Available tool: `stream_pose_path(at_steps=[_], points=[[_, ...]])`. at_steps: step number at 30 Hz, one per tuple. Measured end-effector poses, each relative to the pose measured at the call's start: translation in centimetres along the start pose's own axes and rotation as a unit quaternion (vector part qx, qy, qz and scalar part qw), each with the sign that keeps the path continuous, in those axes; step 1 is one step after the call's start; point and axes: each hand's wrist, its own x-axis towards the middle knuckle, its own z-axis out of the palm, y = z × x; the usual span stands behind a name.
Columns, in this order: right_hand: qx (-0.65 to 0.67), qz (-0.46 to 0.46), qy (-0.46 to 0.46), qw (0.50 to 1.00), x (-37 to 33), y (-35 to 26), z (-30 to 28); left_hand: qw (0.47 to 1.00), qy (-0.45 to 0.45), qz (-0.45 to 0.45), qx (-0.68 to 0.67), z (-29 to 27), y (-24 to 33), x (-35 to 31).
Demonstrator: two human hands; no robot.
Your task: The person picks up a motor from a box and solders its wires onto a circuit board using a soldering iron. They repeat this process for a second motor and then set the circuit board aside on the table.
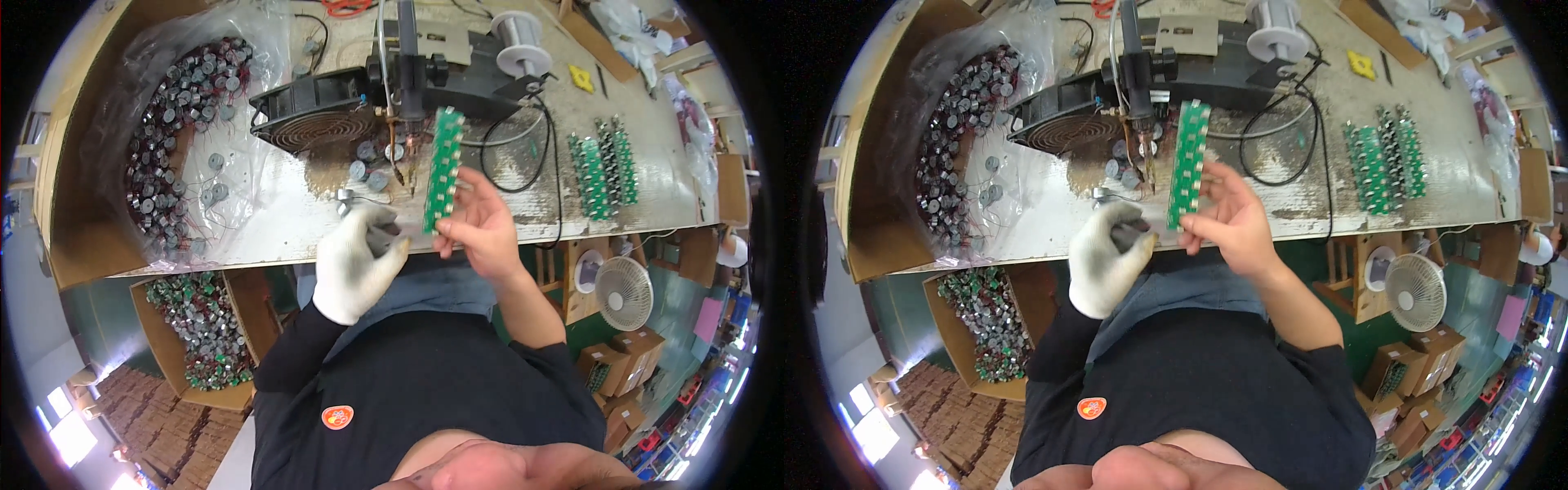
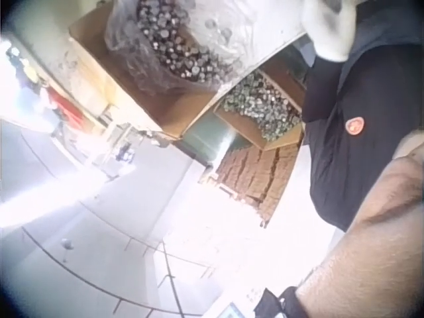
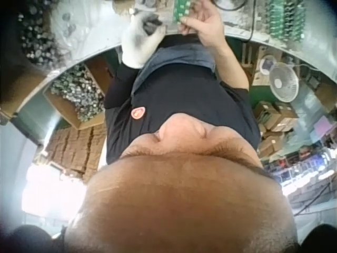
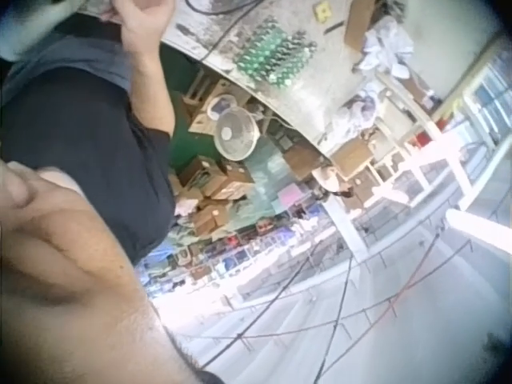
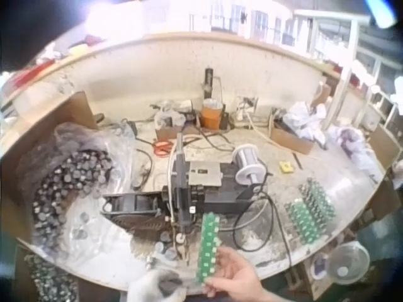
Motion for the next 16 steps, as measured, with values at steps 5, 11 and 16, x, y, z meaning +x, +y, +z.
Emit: stream_pose_path(at_steps=[5, 11, 16], points=[[0.045, 0.069, -0.020, 0.996, -4.8, 0.8, -0.7, 0.936, 0.124, 0.223, 0.244, 1.3, -1.1, -3.2], [-0.017, 0.004, -0.028, 0.999, -10.9, 2.8, 3.1, 0.931, 0.179, 0.276, 0.157, 3.5, -1.3, -3.6], [-0.150, -0.241, 0.082, 0.955, -11.1, 2.3, -0.7, 0.944, 0.057, 0.320, -0.060, 4.0, -0.4, -3.1]])
